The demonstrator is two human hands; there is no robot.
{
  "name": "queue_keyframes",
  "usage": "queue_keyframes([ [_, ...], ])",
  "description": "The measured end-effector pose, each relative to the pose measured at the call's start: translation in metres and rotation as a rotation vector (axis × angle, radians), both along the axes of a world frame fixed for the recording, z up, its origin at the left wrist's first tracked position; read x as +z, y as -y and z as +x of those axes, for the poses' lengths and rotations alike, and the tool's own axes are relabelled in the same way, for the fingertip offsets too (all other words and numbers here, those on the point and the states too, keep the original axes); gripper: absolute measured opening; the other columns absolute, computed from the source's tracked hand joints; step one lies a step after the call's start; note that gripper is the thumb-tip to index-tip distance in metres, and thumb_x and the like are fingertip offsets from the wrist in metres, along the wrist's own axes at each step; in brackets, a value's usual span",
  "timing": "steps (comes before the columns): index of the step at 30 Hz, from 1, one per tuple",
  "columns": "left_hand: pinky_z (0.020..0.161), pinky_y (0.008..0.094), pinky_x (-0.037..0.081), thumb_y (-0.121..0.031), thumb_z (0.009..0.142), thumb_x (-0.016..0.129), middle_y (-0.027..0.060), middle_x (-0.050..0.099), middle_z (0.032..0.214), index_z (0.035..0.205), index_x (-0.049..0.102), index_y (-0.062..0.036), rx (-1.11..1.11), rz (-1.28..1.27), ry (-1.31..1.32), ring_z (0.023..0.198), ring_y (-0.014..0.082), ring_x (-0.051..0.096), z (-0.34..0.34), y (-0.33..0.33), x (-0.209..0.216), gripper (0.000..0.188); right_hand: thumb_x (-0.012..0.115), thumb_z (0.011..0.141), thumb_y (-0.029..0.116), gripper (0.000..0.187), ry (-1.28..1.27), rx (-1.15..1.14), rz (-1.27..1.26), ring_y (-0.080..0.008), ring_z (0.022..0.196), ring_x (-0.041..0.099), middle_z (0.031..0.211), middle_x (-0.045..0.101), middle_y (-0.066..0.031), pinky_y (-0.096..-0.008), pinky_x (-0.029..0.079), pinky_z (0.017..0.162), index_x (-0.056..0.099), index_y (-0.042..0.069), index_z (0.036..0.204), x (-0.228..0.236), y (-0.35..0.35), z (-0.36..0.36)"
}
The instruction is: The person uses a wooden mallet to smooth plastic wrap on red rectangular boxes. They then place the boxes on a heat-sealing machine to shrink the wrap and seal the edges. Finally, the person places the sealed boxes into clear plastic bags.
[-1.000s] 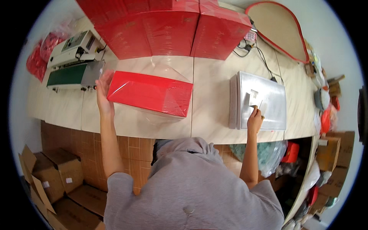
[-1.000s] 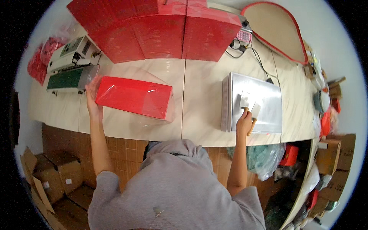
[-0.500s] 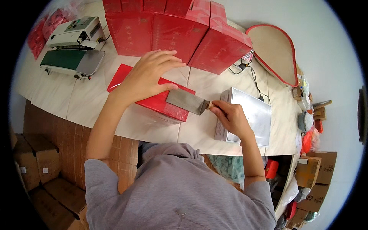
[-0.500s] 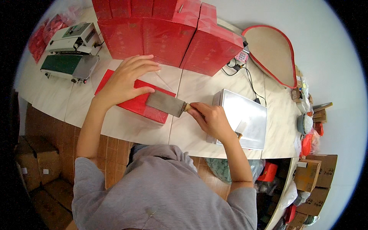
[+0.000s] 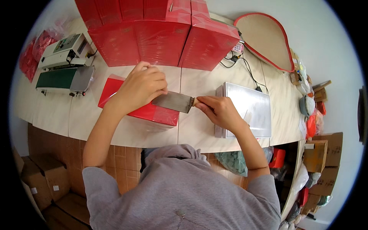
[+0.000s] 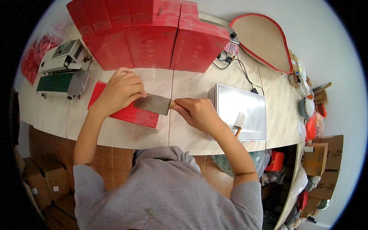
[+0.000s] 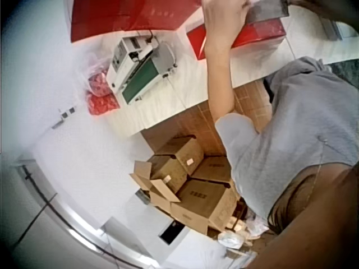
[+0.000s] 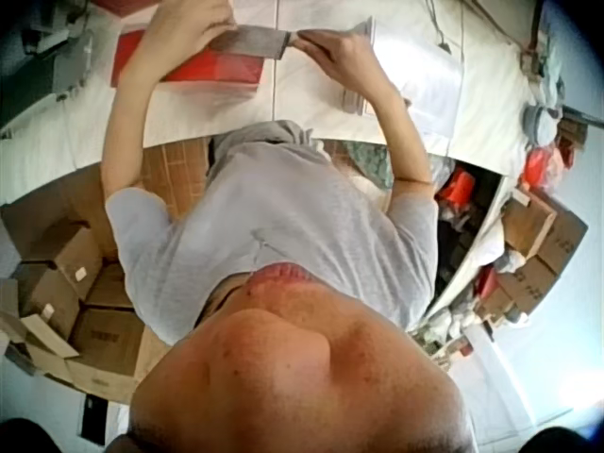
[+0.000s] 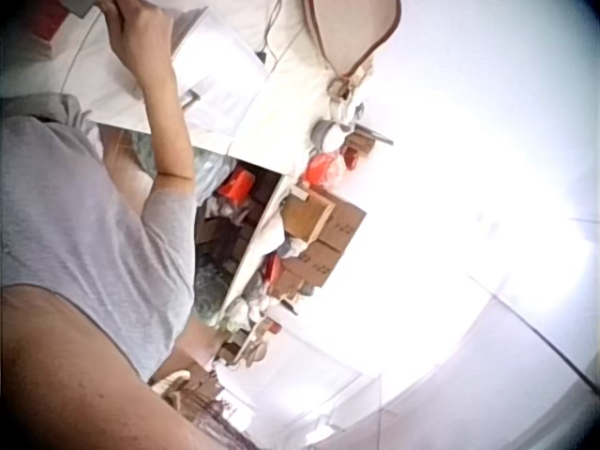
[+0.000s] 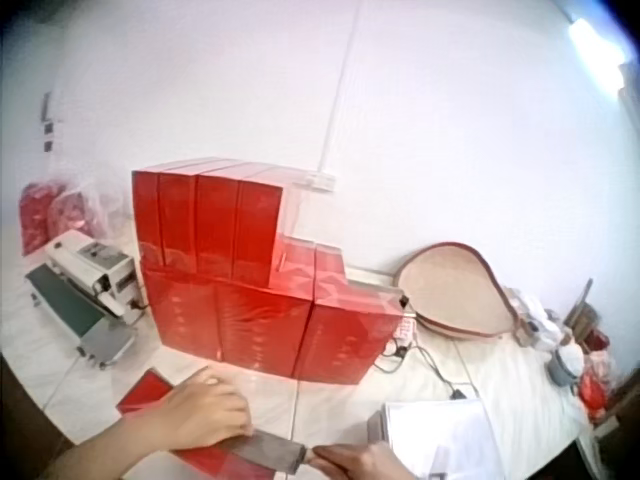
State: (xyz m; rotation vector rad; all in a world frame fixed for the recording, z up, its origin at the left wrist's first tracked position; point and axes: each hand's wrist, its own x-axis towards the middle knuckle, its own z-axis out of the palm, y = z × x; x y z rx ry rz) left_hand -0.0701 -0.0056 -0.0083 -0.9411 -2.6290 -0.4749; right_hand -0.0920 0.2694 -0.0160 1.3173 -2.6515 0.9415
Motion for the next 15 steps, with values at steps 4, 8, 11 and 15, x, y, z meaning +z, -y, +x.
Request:
queue_keyframes([
  [4,0.088,0.0371,0.039,-0.015,0.074,0.070,0.0006,0.059,0.078,0.077,0.064,-0.0098,-0.017,-0.028,-0.091,0.086,0.0166,0.057,0.012,-0.002,-0.011,0.008,0.060,0.090,0.022,0.019,0.006,0.011,-0.020,-0.0321,0.063,0.061,0.074,0.066,-0.0126,-0.0385,0.048,0.055,0.067,0.004,0.091,-0.001,-0.002,0.000],
  [8,0.086,0.0376,0.040,-0.014,0.074,0.069,0.0008,0.060,0.078,0.077,0.065,-0.0093,-0.022,-0.034,-0.139,0.085,0.0169,0.057,0.017,-0.005,-0.014,0.007,0.059,0.091,0.024,0.021,0.009,0.014,-0.022,-0.0318,0.064,0.061,0.074,0.066,-0.0125,-0.0398,0.048,0.055,0.068,0.005,0.091,0.000,-0.002,-0.001],
  [11,0.086,0.0380,0.040,-0.013,0.074,0.069,0.0010,0.060,0.079,0.077,0.065,-0.0091,-0.018,-0.022,-0.129,0.085,0.0171,0.057,0.017,-0.007,-0.015,0.007,0.059,0.091,0.025,0.021,0.016,0.004,-0.047,-0.0317,0.064,0.062,0.073,0.065,-0.0125,-0.0400,0.047,0.055,0.068,0.006,0.089,0.000,-0.002,-0.001],
  [15,0.088,0.0385,0.039,-0.013,0.076,0.069,0.0013,0.061,0.080,0.078,0.065,-0.0085,-0.007,0.008,-0.070,0.087,0.0180,0.057,0.017,-0.008,-0.010,0.006,0.059,0.091,0.025,0.021,0.031,0.012,-0.034,-0.0318,0.065,0.062,0.073,0.065,-0.0130,-0.0405,0.047,0.056,0.068,0.006,0.088,0.001,-0.005,-0.002],
])
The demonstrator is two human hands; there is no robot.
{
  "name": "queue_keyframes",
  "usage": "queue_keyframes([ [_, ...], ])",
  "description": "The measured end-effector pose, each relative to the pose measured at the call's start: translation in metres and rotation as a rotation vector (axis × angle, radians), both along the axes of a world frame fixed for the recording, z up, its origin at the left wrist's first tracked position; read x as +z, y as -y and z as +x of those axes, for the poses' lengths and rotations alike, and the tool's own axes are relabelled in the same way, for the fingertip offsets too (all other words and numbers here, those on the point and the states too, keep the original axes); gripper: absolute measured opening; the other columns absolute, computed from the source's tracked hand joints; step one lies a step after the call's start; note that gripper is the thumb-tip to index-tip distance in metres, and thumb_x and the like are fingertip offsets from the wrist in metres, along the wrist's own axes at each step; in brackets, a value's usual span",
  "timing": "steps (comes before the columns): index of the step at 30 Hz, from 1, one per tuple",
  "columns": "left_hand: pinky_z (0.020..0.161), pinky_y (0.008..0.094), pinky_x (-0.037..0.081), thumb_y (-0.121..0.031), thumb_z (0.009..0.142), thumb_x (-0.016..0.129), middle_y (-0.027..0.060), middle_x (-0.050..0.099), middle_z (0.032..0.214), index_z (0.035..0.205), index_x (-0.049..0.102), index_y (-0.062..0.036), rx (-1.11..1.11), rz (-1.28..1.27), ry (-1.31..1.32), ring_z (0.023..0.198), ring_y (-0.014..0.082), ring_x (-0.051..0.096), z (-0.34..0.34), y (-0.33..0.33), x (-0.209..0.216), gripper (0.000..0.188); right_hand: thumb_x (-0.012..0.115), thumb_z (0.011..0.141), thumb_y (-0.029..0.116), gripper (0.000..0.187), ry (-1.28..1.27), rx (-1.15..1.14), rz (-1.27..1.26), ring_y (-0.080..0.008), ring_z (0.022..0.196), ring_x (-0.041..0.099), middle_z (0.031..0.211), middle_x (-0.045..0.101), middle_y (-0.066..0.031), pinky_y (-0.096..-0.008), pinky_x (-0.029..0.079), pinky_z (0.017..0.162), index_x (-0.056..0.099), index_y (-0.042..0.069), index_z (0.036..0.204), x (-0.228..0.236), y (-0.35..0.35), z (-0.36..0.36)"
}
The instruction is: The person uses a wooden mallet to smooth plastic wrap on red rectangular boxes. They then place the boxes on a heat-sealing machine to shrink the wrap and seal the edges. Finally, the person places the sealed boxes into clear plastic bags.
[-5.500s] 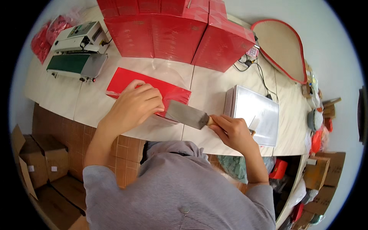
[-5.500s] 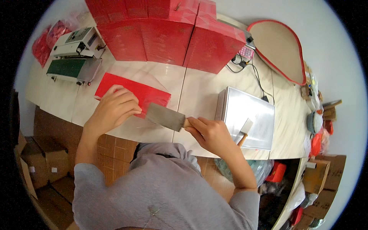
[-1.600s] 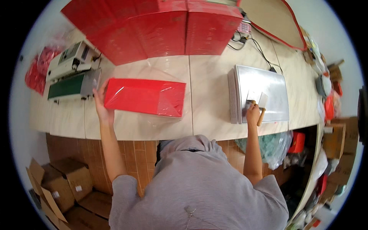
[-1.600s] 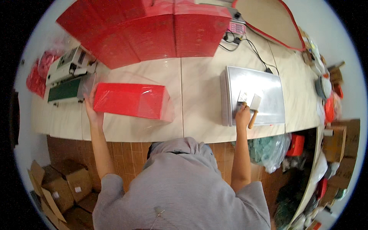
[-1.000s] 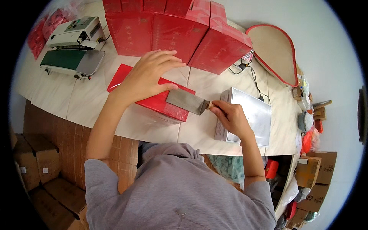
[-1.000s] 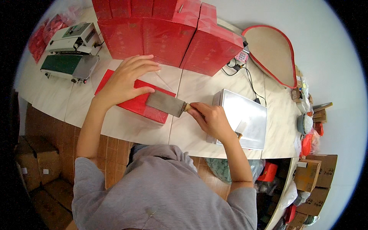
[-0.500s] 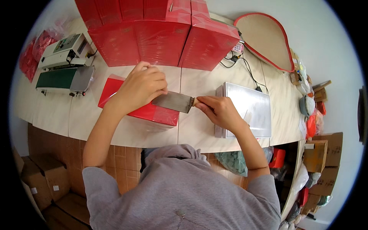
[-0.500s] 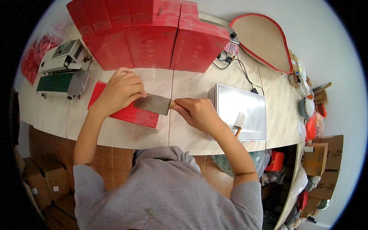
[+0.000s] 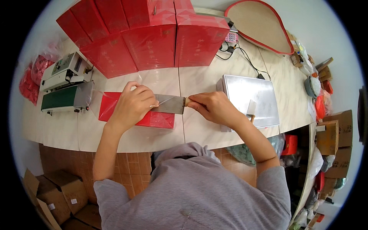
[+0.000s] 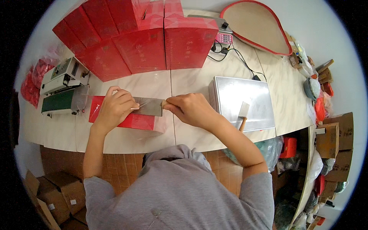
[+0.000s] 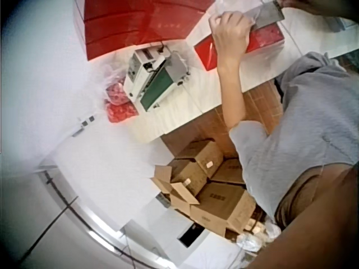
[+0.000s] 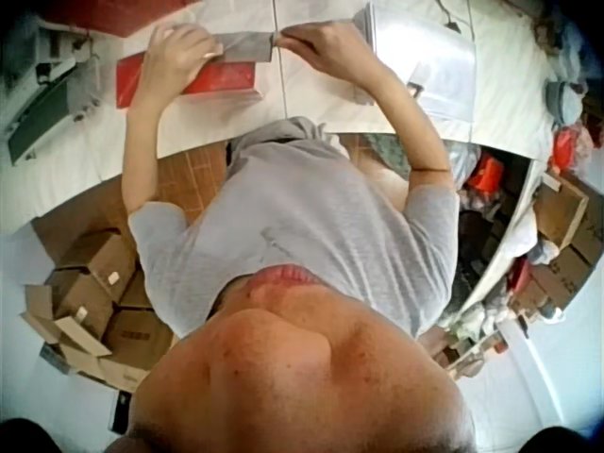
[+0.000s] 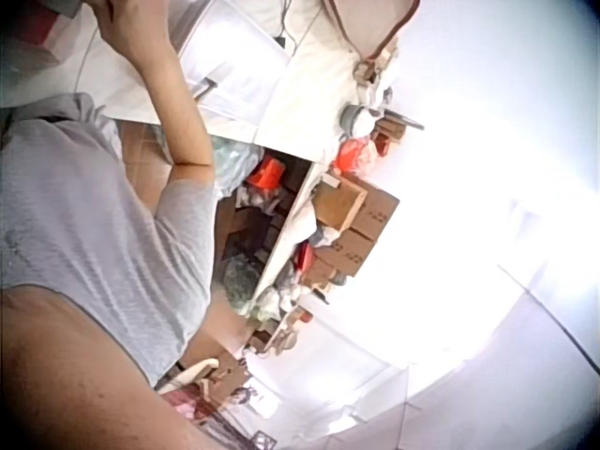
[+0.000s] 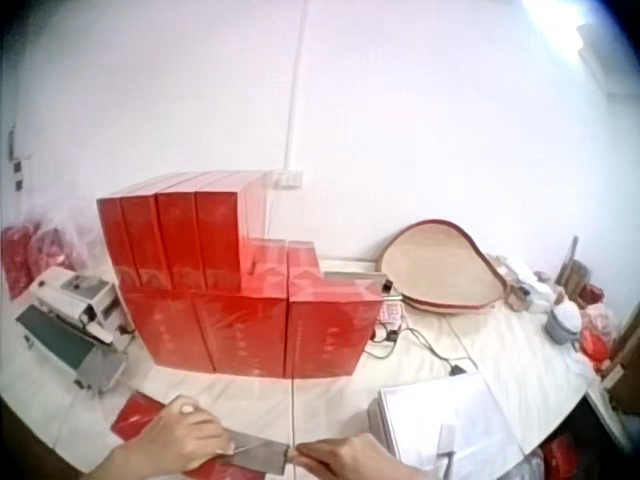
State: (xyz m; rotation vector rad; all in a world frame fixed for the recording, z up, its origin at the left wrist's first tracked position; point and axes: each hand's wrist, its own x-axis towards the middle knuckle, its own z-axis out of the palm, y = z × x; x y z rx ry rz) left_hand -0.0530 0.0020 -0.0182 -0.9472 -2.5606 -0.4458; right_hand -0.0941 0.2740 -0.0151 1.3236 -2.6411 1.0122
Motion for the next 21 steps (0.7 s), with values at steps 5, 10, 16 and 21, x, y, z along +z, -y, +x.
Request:
queue_keyframes([
  [5,0.094,0.0377,0.037,-0.013,0.078,0.069,0.0050,0.065,0.094,0.096,0.067,-0.0075,0.235,0.075,-0.016,0.097,0.0225,0.059,0.001,0.015,0.011,0.019,0.061,0.090,0.022,0.021,0.095,0.036,-0.048,-0.0326,0.066,0.062,0.076,0.065,-0.0164,-0.0386,0.047,0.057,0.068,0.003,0.092,0.010,-0.014,0.003],
  [10,0.098,0.0348,0.040,-0.017,0.093,0.057,0.0083,0.061,0.120,0.120,0.060,-0.0063,0.620,0.455,-0.115,0.112,0.0214,0.055,0.034,0.078,0.004,0.029,0.056,0.095,0.019,0.024,0.496,-0.420,-0.126,-0.0075,0.059,0.047,0.065,0.056,-0.0038,-0.0254,0.042,0.054,0.066,-0.002,0.102,-0.008,-0.087,0.010],
  [16,0.105,0.0328,0.032,-0.037,0.102,0.036,0.0109,0.057,0.128,0.127,0.054,-0.0036,0.714,1.277,0.127,0.120,0.0213,0.051,0.055,0.120,-0.050,0.046,0.047,0.097,0.040,0.047,0.050,-1.116,0.054,-0.0315,0.063,0.058,0.067,0.060,-0.0173,-0.0410,0.044,0.059,0.061,-0.003,0.086,-0.202,-0.201,-0.025],
  [21,0.107,0.0360,0.033,-0.052,0.099,0.032,0.0110,0.052,0.133,0.134,0.047,-0.0025,0.447,1.611,0.410,0.127,0.0219,0.045,0.040,0.114,-0.102,0.062,0.039,0.098,0.028,0.032,0.128,-1.229,0.227,-0.0445,0.093,0.060,0.102,0.063,-0.0233,-0.0515,0.046,0.081,0.055,0.001,0.107,-0.246,-0.216,-0.010],
])
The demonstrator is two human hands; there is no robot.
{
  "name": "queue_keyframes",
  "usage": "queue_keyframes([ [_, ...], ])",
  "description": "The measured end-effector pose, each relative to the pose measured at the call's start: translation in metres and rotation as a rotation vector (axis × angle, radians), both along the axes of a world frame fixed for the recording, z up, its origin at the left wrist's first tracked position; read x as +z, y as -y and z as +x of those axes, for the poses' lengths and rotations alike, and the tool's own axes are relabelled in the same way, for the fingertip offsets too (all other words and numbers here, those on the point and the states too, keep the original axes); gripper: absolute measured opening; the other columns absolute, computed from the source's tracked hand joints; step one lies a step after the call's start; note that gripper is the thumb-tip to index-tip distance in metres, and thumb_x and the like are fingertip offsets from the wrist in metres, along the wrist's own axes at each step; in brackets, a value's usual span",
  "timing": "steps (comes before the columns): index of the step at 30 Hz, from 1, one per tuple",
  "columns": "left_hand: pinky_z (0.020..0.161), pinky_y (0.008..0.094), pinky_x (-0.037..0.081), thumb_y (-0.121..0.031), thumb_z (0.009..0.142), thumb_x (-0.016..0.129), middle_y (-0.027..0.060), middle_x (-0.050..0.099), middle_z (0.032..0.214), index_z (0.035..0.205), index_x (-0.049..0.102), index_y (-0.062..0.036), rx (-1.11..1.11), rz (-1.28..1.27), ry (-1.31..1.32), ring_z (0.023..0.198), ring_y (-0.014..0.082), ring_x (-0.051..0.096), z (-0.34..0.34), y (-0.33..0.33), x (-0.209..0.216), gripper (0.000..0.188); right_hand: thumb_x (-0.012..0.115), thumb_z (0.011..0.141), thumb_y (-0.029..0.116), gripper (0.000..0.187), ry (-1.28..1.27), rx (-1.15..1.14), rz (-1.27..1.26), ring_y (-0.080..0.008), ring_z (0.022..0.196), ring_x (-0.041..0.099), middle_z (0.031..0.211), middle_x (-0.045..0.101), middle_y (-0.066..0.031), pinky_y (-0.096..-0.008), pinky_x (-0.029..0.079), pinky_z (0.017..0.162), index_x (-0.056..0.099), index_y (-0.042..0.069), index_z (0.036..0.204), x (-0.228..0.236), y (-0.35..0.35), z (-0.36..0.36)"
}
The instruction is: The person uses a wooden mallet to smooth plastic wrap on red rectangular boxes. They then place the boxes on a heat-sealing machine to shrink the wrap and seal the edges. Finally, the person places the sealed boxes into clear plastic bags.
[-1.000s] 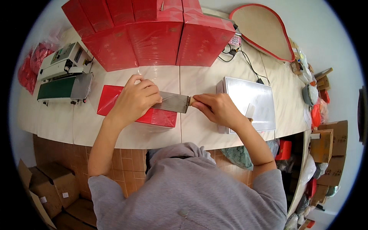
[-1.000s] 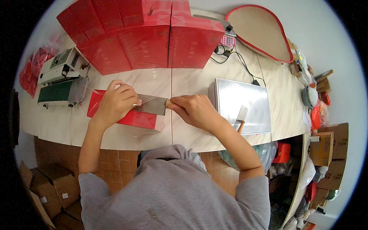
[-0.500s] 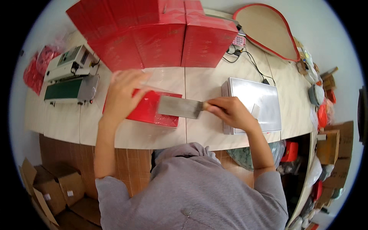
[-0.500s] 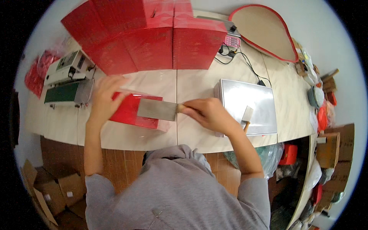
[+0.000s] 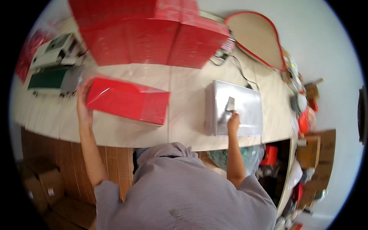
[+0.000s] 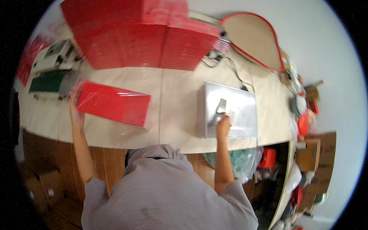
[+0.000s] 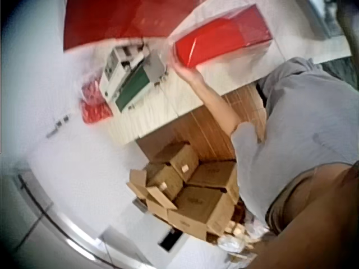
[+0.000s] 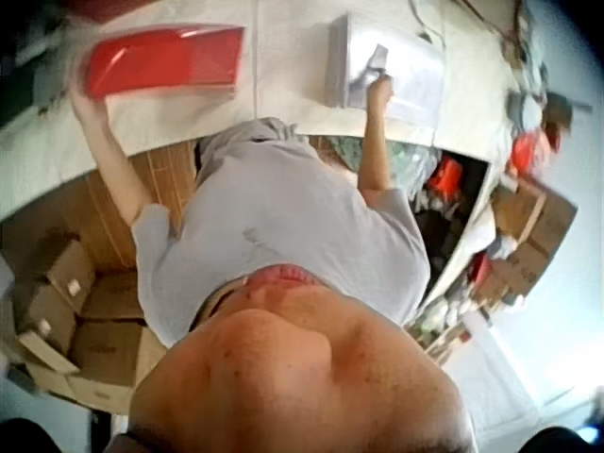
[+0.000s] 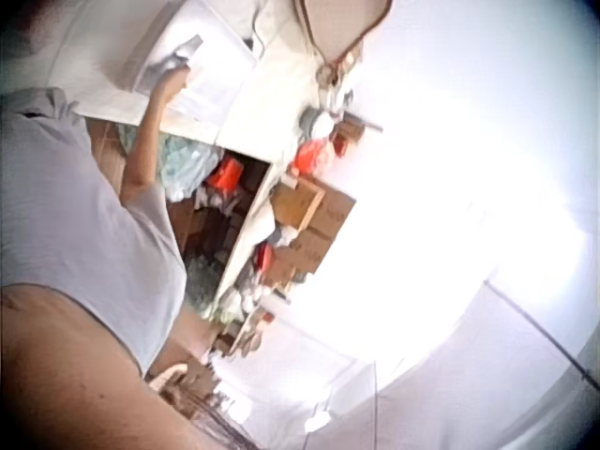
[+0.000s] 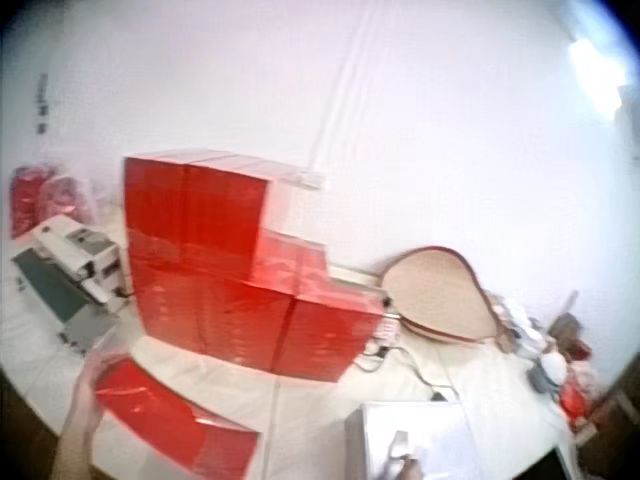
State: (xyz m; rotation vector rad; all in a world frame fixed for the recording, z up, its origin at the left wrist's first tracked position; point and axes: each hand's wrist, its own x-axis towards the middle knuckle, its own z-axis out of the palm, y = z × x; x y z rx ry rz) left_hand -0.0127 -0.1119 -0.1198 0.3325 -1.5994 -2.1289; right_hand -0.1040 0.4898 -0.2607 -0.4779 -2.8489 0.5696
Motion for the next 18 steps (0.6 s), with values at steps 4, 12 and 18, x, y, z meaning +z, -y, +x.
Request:
queue_keyframes([
  [4,0.104,0.0369,0.038,-0.050,0.099,0.035,0.0093,0.052,0.133,0.134,0.047,-0.0035,-0.034,0.297,0.036,0.125,0.0218,0.048,-0.002,-0.001,-0.013,0.060,0.054,0.089,0.016,0.025,0.045,0.083,0.370,-0.0323,0.100,0.054,0.100,0.059,-0.0171,-0.0422,0.041,0.091,0.056,0.001,0.108,0.040,0.045,0.011],
  [12,0.104,0.0386,0.040,-0.033,0.099,0.044,0.0038,0.047,0.140,0.144,0.037,-0.0121,-0.045,0.293,0.089,0.126,0.0198,0.048,0.006,0.053,-0.112,0.050,0.060,0.091,0.015,0.028,0.467,1.072,-0.835,-0.0249,0.103,0.060,0.113,0.062,-0.0142,-0.0339,0.050,0.080,0.058,0.005,0.117,0.107,0.229,0.103],
  [18,0.100,0.0328,0.039,-0.049,0.098,0.041,0.0050,0.055,0.129,0.136,0.046,-0.0035,0.040,-0.014,0.250,0.116,0.0164,0.052,0.025,0.018,-0.049,0.059,0.057,0.094,0.018,0.030,0.149,0.957,-0.914,-0.0274,0.112,0.054,0.120,0.057,-0.0159,-0.0348,0.043,0.095,0.052,0.000,0.118,0.086,0.292,0.096],
])
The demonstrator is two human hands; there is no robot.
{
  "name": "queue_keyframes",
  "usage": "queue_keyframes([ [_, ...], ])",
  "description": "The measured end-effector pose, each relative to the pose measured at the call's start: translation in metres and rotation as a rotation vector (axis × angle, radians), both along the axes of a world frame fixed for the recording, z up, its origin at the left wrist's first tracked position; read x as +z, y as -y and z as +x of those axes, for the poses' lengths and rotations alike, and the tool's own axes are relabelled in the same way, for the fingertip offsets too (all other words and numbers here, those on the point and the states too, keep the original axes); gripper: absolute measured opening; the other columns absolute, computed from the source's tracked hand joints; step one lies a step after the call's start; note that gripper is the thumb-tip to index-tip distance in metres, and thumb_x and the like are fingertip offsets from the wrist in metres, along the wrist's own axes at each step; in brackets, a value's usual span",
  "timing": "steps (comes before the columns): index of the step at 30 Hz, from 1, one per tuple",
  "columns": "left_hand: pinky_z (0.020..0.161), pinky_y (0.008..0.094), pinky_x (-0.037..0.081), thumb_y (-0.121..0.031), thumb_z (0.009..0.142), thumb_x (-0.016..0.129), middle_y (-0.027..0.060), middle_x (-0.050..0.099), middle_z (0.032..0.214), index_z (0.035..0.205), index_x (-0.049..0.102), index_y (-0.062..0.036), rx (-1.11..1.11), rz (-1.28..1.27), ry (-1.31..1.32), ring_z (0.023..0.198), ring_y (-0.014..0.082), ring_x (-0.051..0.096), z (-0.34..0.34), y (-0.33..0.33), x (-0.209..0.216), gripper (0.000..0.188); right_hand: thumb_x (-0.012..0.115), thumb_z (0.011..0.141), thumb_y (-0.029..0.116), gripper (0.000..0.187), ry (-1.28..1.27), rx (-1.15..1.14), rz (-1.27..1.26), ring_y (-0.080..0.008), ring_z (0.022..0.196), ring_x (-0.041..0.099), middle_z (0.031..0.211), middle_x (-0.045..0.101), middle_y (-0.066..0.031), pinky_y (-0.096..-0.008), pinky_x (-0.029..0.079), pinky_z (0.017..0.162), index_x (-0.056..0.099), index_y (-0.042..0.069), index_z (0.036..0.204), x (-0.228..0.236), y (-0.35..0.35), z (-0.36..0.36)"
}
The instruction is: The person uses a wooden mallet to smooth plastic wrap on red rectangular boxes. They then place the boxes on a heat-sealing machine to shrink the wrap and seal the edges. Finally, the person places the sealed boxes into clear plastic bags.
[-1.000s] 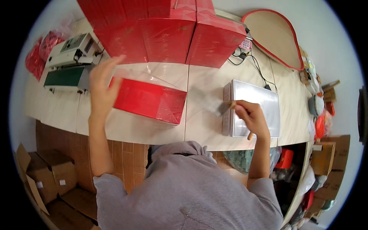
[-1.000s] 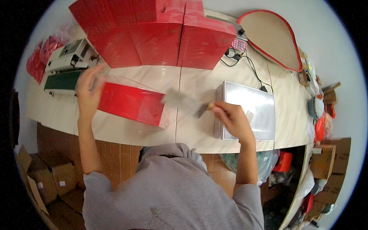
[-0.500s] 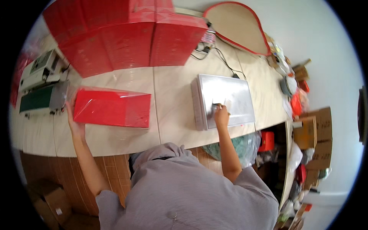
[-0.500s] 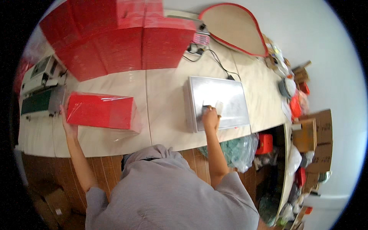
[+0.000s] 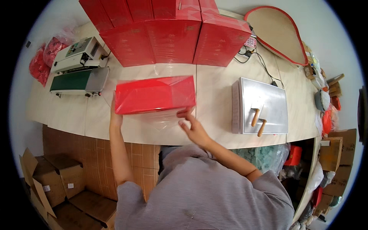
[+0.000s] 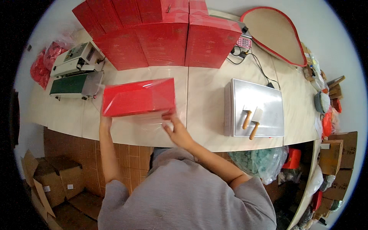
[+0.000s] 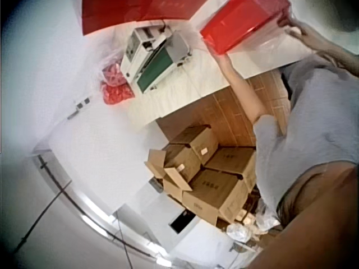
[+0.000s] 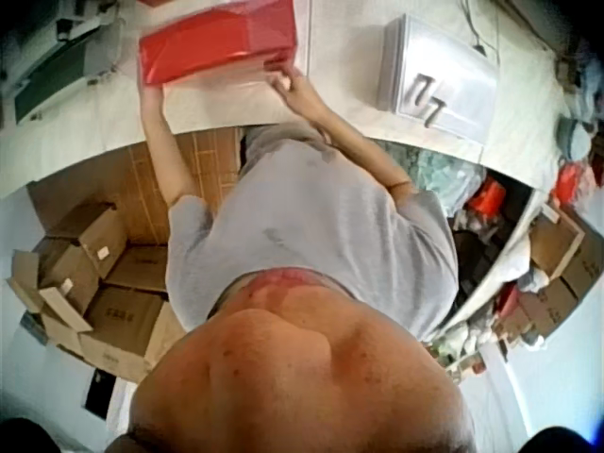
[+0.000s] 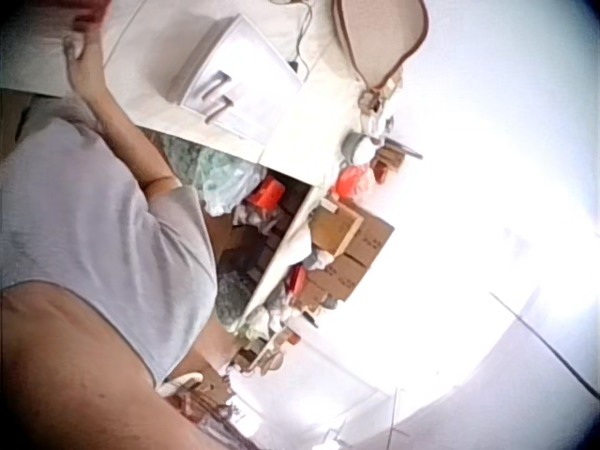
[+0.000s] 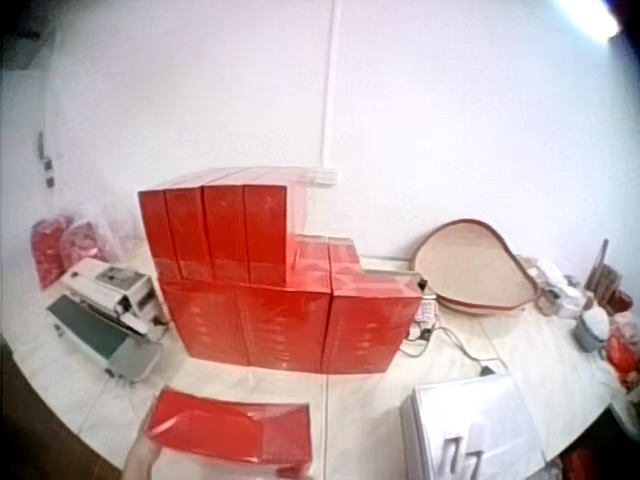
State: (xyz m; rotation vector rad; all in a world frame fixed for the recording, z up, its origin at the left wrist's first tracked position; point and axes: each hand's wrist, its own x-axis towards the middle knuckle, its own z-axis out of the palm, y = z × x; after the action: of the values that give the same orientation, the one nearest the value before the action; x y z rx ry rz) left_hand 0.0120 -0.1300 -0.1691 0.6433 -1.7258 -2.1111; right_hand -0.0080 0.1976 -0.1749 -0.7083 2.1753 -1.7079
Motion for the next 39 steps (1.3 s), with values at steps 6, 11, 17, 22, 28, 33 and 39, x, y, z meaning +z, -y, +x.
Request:
queue_keyframes([
  [6,0.099,0.0338,0.039,-0.039,0.099,0.042,0.0124,0.058,0.123,0.127,0.052,0.0034,-0.013,-0.333,0.267,0.115,0.0195,0.052,0.089,-0.038,-0.014,0.052,0.046,0.100,0.031,0.042,0.369,-0.020,-0.181,-0.0220,0.126,0.044,0.133,0.051,-0.0111,-0.0337,0.033,0.106,0.045,0.003,0.132,0.002,0.036,-0.080],
  [11,0.106,0.0305,0.032,-0.030,0.098,0.050,0.0127,0.049,0.136,0.139,0.039,0.0036,-0.262,-0.130,0.249,0.125,0.0182,0.044,0.115,-0.134,-0.006,0.054,0.032,0.102,0.043,0.056,0.648,0.308,-0.471,-0.0224,0.133,0.037,0.144,0.041,-0.0114,-0.0374,0.026,0.111,0.039,0.006,0.142,0.017,0.054,-0.102],
  [17,0.103,0.0325,0.034,-0.015,0.098,0.046,0.0097,0.055,0.120,0.122,0.050,-0.0009,-0.235,-0.178,0.141,0.116,0.0186,0.049,0.091,-0.174,0.027,0.027,0.041,0.100,0.034,0.042,0.187,-0.060,-0.005,-0.0249,0.107,0.060,0.117,0.064,-0.0145,-0.0364,0.043,0.096,0.063,0.003,0.118,0.008,-0.053,-0.115],
  [22,0.099,0.0367,0.038,-0.014,0.096,0.048,0.0115,0.059,0.112,0.110,0.057,-0.0008,0.055,-0.736,-0.082,0.110,0.0231,0.054,0.081,-0.131,0.092,0.021,0.064,0.082,0.015,0.013,-0.508,-1.030,0.747,-0.0333,0.086,0.060,0.088,0.064,-0.0139,-0.0435,0.047,0.075,0.063,0.006,0.091,0.004,-0.222,-0.089],
  [28,0.093,0.0404,0.043,-0.016,0.090,0.057,0.0097,0.066,0.082,0.089,0.064,-0.0048,-0.449,-1.303,-0.263,0.082,0.0282,0.063,0.023,-0.163,0.172,0.013,0.068,0.078,0.047,0.048,-0.042,-1.065,1.450,-0.0326,0.085,0.066,0.088,0.067,-0.0148,-0.0427,0.053,0.071,0.058,0.003,0.093,-0.058,-0.323,-0.044],
  [33,0.063,0.0368,0.047,-0.021,0.087,0.061,0.0109,0.066,0.075,0.083,0.064,-0.0042,-0.775,-1.388,0.070,0.066,0.0266,0.064,0.009,-0.194,0.189,0.018,0.049,0.087,0.024,0.025,-0.033,-1.098,1.107,-0.0410,0.078,0.063,0.083,0.066,-0.0231,-0.0519,0.050,0.067,0.050,0.001,0.098,-0.075,-0.324,-0.048],
  [39,0.054,0.0375,0.045,-0.026,0.088,0.062,0.0086,0.065,0.072,0.083,0.061,-0.0063,-0.516,-1.507,0.179,0.058,0.0277,0.061,0.009,-0.196,0.171,0.021,0.051,0.096,0.021,0.027,-0.115,-1.020,0.392,-0.0267,0.071,0.061,0.085,0.063,-0.0183,-0.0344,0.047,0.065,0.052,-0.002,0.112,0.006,-0.274,-0.018],
])
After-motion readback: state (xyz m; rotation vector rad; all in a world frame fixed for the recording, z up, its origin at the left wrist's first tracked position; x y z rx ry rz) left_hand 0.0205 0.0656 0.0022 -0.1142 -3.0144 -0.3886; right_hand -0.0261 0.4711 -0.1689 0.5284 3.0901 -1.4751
